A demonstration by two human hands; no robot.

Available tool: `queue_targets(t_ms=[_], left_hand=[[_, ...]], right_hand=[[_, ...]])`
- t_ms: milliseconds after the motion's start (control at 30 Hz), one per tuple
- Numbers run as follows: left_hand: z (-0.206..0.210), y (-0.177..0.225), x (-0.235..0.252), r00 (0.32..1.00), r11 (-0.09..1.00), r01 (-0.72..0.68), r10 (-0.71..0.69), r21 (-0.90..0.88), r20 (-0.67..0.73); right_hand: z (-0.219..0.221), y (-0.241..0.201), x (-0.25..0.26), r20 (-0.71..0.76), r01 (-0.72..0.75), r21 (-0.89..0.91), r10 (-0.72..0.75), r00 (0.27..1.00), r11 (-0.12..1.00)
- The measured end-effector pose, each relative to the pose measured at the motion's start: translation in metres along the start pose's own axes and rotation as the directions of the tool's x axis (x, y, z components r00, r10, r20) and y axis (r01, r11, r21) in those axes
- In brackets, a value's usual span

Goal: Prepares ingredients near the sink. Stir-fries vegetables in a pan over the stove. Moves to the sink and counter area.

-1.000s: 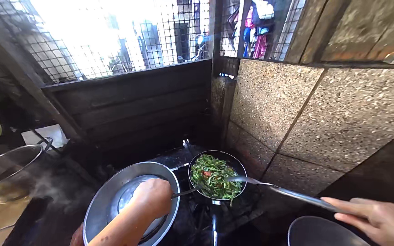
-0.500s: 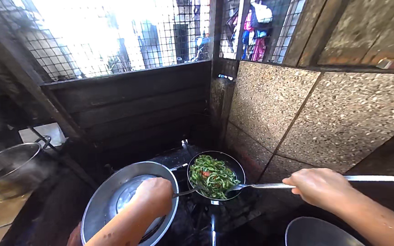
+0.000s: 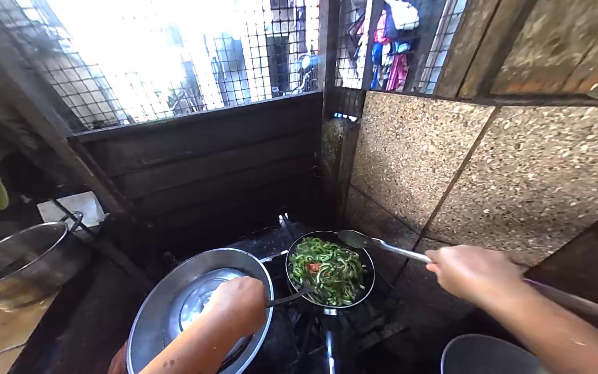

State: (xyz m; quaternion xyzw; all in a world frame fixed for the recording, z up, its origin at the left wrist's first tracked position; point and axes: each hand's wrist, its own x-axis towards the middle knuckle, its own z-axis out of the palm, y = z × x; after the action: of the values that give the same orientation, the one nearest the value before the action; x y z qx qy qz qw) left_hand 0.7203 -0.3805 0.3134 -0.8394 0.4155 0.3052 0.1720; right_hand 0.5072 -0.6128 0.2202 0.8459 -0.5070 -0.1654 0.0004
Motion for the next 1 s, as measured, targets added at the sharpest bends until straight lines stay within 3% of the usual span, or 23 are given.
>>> queue_targets(t_ms=[100, 167, 233, 333, 433, 733, 1000], left_hand=[[0.021, -0.016, 0.062, 0.997, 0.993, -0.081, 0.082, 0.090, -0.012], [0.025, -0.017, 0.064, 0.998, 0.994, -0.060, 0.062, 0.088, -0.019], [0.029, -0.014, 0.047, 0.999, 0.995, -0.022, 0.025, 0.093, -0.035], [0.039, -0.019, 0.086, 0.994, 0.986, -0.084, 0.094, 0.141, -0.060], [0.044, -0.007, 0.096, 0.994, 0.989, -0.093, 0.099, 0.118, -0.043], [0.066, 0.017, 0.105, 0.991, 0.985, -0.110, 0.120, 0.134, -0.067], [0.038, -0.007, 0.046, 0.988, 0.985, -0.086, 0.104, 0.151, -0.117]], right_hand=[[0.026, -0.026, 0.019, 0.024, -0.060, -0.031, 0.060, 0.998, 0.998], [0.035, -0.026, 0.021, 0.105, -0.044, -0.042, 0.048, 0.993, 0.998], [0.043, -0.009, 0.025, 0.219, -0.021, 0.056, 0.009, 0.976, 0.998], [0.073, 0.025, 0.045, 0.342, -0.028, 0.255, -0.063, 0.938, 0.966], [0.102, 0.033, 0.050, 0.420, -0.129, 0.431, -0.072, 0.905, 0.893], [0.120, 0.027, 0.044, 0.390, -0.082, 0.478, -0.128, 0.912, 0.875], [0.115, 0.026, 0.046, 0.376, -0.057, 0.439, -0.126, 0.918, 0.896]])
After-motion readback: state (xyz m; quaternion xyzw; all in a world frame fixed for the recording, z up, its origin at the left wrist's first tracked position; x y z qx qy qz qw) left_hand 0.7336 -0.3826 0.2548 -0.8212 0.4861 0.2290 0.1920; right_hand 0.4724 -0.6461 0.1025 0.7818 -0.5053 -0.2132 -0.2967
